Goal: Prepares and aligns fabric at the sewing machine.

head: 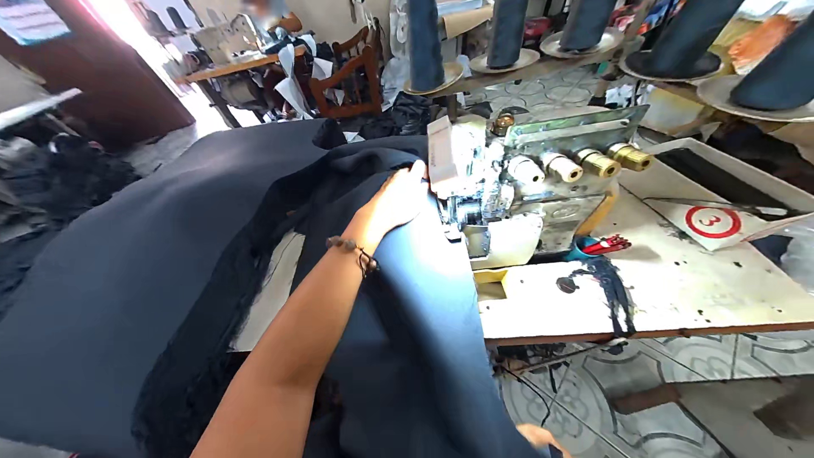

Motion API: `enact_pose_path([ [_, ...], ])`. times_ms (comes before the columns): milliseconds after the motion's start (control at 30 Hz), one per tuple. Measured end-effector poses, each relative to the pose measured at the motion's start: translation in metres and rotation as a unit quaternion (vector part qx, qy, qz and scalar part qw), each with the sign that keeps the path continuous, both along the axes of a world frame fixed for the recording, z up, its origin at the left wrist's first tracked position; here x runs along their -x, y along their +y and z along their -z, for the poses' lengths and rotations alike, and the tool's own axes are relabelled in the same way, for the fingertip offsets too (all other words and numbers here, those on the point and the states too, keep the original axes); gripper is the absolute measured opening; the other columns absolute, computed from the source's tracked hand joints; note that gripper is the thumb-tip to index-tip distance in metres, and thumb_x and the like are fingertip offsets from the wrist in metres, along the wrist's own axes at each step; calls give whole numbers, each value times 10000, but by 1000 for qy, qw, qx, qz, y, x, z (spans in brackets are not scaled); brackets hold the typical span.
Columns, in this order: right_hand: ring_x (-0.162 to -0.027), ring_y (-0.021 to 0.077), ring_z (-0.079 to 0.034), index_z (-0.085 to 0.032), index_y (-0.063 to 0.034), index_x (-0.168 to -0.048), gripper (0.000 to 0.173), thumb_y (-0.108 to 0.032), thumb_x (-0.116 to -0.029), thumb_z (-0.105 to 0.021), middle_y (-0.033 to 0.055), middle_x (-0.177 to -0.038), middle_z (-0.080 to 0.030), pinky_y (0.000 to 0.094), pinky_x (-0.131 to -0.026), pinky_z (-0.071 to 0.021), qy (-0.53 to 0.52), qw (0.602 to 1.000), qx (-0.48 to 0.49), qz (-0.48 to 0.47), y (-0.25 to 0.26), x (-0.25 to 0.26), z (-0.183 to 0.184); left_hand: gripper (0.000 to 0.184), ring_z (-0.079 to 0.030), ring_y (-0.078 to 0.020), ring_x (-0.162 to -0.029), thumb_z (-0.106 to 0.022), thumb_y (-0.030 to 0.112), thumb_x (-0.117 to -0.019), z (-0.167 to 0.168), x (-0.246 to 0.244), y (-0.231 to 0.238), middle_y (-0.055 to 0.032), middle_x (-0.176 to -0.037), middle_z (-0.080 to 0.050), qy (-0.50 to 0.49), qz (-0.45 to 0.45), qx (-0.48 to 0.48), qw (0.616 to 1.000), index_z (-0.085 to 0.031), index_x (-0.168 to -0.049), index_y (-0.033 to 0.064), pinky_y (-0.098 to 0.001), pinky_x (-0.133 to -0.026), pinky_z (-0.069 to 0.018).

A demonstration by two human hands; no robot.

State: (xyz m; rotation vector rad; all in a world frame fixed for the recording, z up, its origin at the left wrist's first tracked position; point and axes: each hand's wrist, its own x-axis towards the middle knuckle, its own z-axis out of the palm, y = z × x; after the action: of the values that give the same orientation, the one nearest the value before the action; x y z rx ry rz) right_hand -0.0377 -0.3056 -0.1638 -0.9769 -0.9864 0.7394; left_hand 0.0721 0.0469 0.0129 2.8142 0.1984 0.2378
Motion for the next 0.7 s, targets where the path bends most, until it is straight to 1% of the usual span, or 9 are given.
enact_pose_path([
  [100,-999,-124,-633,-723,-293,-1127,186,-216,-1005,-604,-243,-1061,-717,156,-912,-538,21,993,44,108,15,4,-8,361,-644,-419,-1179,-501,173,-1065,7,-27,19,-289,-1194,-661,-51,-23,-11,998,-534,-1329,-70,-562,-1022,-493],
  [233,-960,-88,-661,-721,-193,-1104,179,-153,-984,-593,-181,-1016,-737,183,-906,-558,34,978,69,194,36,1,-12,436,-535,-460,-1312,-607,197,-1011,-5,-19,15,-279,-1389,-568,-102,-74,-76,989,-556,-1355,-66,-609,-1058,-442],
  [333,-947,-72,-672,-731,-186,-1091,172,-169,-986,-596,-163,-1008,-743,188,-893,-567,45,975,45,211,46,-8,-11,521,-542,-420,-1311,-643,288,-1015,-4,62,-24,-259,-1424,-541,-123,-67,-27,990,-502,-1400,-33,-585,-1072,-453],
  [400,-954,-76,-665,-729,-186,-1090,168,-189,-997,-589,-164,-1009,-739,182,-895,-561,27,979,31,202,49,-17,-9,773,-562,-417,-1273,-729,479,-904,34,130,-40,-276,-1394,-553,-177,-70,0,982,-490,-1405,-58,-584,-1045,-482],
  [433,-949,-80,-662,-727,-182,-1082,163,-192,-1000,-587,-166,-1000,-736,178,-891,-559,17,980,29,194,50,-22,-9,919,-538,-467,-1292,-772,563,-825,59,167,-46,-322,-1403,-535,-188,-88,1,978,-492,-1392,-102,-614,-1050,-466],
  [500,-926,-84,-659,-716,-150,-1054,148,-180,-999,-582,-158,-970,-729,173,-871,-561,-6,983,33,178,50,-34,-10,1009,-498,-562,-1311,-819,562,-734,109,228,-50,-384,-1422,-499,-182,-135,-34,973,-505,-1376,-149,-691,-1044,-428],
  [533,-915,-89,-655,-712,-127,-1035,144,-174,-997,-581,-151,-952,-725,165,-863,-558,-22,985,37,169,50,-39,-11,919,-519,-566,-1286,-820,489,-747,128,251,-45,-370,-1404,-527,-172,-156,-53,971,-541,-1362,-133,-715,-1021,-421],
  [600,-892,-97,-644,-707,-92,-1005,155,-177,-999,-578,-138,-919,-712,152,-843,-550,-46,987,52,148,48,-48,-13,553,-624,-505,-1151,-799,272,-783,140,278,-28,-264,-1266,-670,-171,-179,-80,966,-706,-1245,-17,-704,-918,-454],
  [700,-851,-84,-660,-700,-154,-999,113,-212,-996,-603,-167,-893,-713,164,-807,-568,-4,989,66,129,49,-53,-23,192,-658,-422,-906,-702,55,-840,99,279,-7,-218,-979,-678,-151,-159,-64,974,-794,-1008,41,-621,-778,-530],
])
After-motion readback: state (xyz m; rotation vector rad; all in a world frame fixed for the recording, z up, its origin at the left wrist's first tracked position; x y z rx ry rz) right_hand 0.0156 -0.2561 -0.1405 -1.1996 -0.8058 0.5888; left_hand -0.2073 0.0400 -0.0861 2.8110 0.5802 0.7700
